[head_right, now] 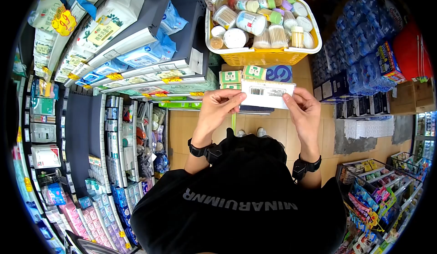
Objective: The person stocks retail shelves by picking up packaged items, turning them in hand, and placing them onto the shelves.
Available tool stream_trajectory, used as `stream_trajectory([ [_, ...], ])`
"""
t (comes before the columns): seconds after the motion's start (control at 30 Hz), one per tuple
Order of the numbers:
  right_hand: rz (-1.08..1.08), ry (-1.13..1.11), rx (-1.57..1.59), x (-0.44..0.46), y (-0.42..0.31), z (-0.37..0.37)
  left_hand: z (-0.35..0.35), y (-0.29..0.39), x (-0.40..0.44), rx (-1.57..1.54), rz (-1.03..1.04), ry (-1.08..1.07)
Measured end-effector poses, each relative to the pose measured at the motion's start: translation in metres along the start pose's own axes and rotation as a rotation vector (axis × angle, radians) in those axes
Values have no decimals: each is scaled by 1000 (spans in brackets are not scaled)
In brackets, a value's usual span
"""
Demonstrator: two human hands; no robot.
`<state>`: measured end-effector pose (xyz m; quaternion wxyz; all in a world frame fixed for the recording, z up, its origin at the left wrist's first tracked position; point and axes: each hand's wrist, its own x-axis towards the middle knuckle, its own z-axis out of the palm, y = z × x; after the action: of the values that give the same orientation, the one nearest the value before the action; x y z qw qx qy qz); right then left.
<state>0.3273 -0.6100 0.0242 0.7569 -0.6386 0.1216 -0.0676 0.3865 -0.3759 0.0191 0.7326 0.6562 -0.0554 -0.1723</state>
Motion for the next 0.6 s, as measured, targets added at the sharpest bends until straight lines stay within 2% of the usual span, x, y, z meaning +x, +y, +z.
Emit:
stream_trajectory([
  [0.17, -56, -14, -58, 1, 3, -4, 5, -3, 2, -95, 49, -3],
  [0.23, -231, -70, -28, 2, 2, -3, 7, -5, 3, -98, 137, -14],
  [0.37, -262, -163, 74, 1, -2, -8, 13, 6, 1, -73, 151, 27],
  [0.43, -349, -167, -41, 3, 4, -13, 13, 11, 0, -91, 163, 5],
  [0.53, -344, -121, -91, -2, 2, -8, 17, 5, -2, -96, 256, -7],
  [0.6, -331, -119, -90, -4, 3, -10, 21, 3, -3, -130, 245, 11],
])
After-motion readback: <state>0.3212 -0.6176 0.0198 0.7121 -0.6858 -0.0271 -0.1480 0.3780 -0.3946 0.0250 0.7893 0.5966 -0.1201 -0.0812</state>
